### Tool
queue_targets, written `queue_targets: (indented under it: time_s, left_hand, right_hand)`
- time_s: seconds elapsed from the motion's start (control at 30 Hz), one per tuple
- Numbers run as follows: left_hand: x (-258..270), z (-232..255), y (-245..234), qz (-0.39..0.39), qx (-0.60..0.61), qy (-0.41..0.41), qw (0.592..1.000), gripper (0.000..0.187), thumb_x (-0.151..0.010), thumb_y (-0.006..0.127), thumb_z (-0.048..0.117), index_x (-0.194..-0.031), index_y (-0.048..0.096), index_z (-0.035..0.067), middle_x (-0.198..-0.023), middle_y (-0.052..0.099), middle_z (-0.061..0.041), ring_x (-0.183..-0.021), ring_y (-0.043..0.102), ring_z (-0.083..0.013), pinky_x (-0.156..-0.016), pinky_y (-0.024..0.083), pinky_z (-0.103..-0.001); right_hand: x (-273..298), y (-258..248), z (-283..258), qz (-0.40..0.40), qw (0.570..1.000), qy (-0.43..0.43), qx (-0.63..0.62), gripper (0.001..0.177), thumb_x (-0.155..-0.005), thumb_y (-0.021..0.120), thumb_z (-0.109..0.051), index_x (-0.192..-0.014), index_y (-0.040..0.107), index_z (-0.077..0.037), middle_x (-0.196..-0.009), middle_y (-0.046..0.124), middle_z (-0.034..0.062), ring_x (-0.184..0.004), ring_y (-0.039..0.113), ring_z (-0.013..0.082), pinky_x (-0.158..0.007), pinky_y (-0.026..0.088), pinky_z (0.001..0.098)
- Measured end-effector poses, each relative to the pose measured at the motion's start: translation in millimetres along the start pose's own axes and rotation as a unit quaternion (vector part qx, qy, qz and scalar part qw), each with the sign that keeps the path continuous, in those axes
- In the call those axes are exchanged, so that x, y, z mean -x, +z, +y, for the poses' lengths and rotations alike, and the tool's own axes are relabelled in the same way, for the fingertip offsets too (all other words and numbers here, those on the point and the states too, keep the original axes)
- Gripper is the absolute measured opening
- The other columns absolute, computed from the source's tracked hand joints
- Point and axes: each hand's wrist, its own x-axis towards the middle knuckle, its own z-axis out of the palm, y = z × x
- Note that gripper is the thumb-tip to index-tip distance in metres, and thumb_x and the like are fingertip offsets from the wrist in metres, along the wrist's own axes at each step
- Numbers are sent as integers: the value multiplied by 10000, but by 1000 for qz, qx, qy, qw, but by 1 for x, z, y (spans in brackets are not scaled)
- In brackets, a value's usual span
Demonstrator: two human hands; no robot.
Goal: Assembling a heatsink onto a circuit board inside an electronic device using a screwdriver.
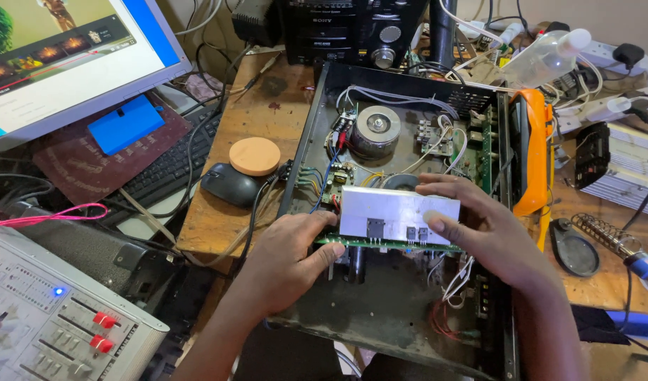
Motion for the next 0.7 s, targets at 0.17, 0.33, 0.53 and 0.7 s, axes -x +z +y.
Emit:
queue_targets:
  time_s: [0.17,0.33,0.53,0.7]
  left_hand:
    - [1,3,-5,-11,6,26,1000,515,-977,652,457,-1345,705,99,-1337,762,-121,-1258,648,-353,-1009,475,-469]
    - [-1,6,-6,-27,10,9,1000,526,-978,629,482,-1369,684,136,-1354,758,-95,-1256,648,-343,-995,466,-467]
    - [1,6,-3,-29,3,-6,1000,505,-1022,571,478,-1395,634,143,-1268,759,-113,-1168,647,-387,-948,467,-474]
    - [1,6,-3,-33,12,-37,999,598,-1056,506,495,-1531,566,137,-1392,709,-141,-1289,588,-406,-994,453,-522]
  right_hand:
    - [3,7,2,58,995,-58,59,475,-895,741,-361,-1346,751,-212,-1618,615,24,-1567,506,183,-1230,410,418]
    - [1,9,5,81,992,-23,93,431,-921,728,-396,-1318,768,-233,-1416,749,-54,-1359,635,110,-1078,454,287]
    - [5,10,5,95,991,-26,92,417,-877,772,-423,-1227,816,-200,-1325,763,-39,-1286,671,116,-1054,463,296]
    - [6,10,1,96,991,-3,93,447,-869,757,-463,-1222,830,-199,-1262,760,-34,-1241,676,114,-1062,458,297]
